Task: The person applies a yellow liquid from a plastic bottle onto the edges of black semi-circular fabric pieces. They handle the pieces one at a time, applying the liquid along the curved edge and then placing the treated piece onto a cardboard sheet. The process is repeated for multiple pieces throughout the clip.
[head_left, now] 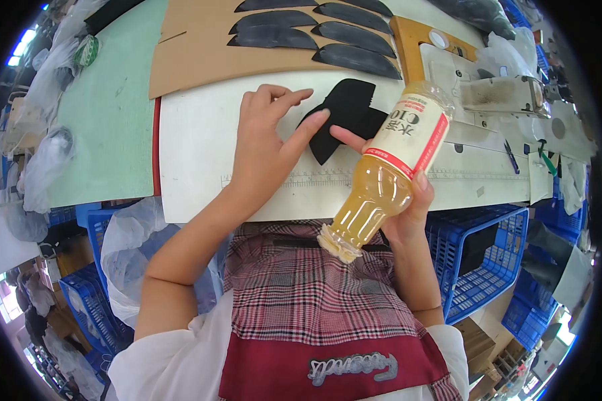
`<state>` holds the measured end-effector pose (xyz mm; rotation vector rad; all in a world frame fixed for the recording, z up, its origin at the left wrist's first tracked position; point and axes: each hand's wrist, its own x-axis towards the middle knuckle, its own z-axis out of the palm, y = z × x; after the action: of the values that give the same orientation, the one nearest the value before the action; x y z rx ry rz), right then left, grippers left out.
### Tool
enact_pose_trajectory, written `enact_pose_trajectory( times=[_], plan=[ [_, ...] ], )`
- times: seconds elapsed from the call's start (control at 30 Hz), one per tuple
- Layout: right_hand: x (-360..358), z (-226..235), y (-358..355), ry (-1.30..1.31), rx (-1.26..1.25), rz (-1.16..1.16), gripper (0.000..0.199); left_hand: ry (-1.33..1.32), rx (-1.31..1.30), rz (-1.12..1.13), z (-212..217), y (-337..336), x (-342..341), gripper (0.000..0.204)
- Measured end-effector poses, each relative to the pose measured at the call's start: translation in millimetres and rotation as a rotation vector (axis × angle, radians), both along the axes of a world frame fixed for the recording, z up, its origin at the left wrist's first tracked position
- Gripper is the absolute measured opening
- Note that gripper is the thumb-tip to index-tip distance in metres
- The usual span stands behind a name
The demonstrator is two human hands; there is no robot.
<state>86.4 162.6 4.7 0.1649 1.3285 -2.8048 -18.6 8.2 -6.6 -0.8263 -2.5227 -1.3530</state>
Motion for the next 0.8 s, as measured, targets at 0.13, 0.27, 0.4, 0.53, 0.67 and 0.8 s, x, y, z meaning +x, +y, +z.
enact_pose_trajectory(
  times=[0.13, 0.27, 0.4, 0.53, 0.67, 0.8],
  plan=[
    [-1, -5, 2, 0.039, 0.002, 0.019, 0.073, -0.028, 0.058, -0.019, -4, 15, -13, 0.023],
    [-5, -1, 3, 0.031, 0.011, 0.038, 0.068, -0.168, 0.246, 0.023, -2, 18, -17, 0.017],
    [-4, 1, 8, 0.035, -0.008, 0.064, 0.070, -0.473, 0.637, 0.012, 7, 6, -25, 0.016],
    [4, 3, 27, 0.104, 0.004, 0.039, 0.071, -0.536, 0.577, -0.089, 45, -11, -35, 0.015],
    [10, 4, 54, 0.275, -0.183, 0.017, 0.073, -0.247, 0.068, -0.317, 59, -2, -37, 0.010],
    [14, 9, 61, 0.319, -0.291, -0.155, 0.074, -0.294, -0.131, -0.590, 59, 28, -37, 0.008]
  ],
)
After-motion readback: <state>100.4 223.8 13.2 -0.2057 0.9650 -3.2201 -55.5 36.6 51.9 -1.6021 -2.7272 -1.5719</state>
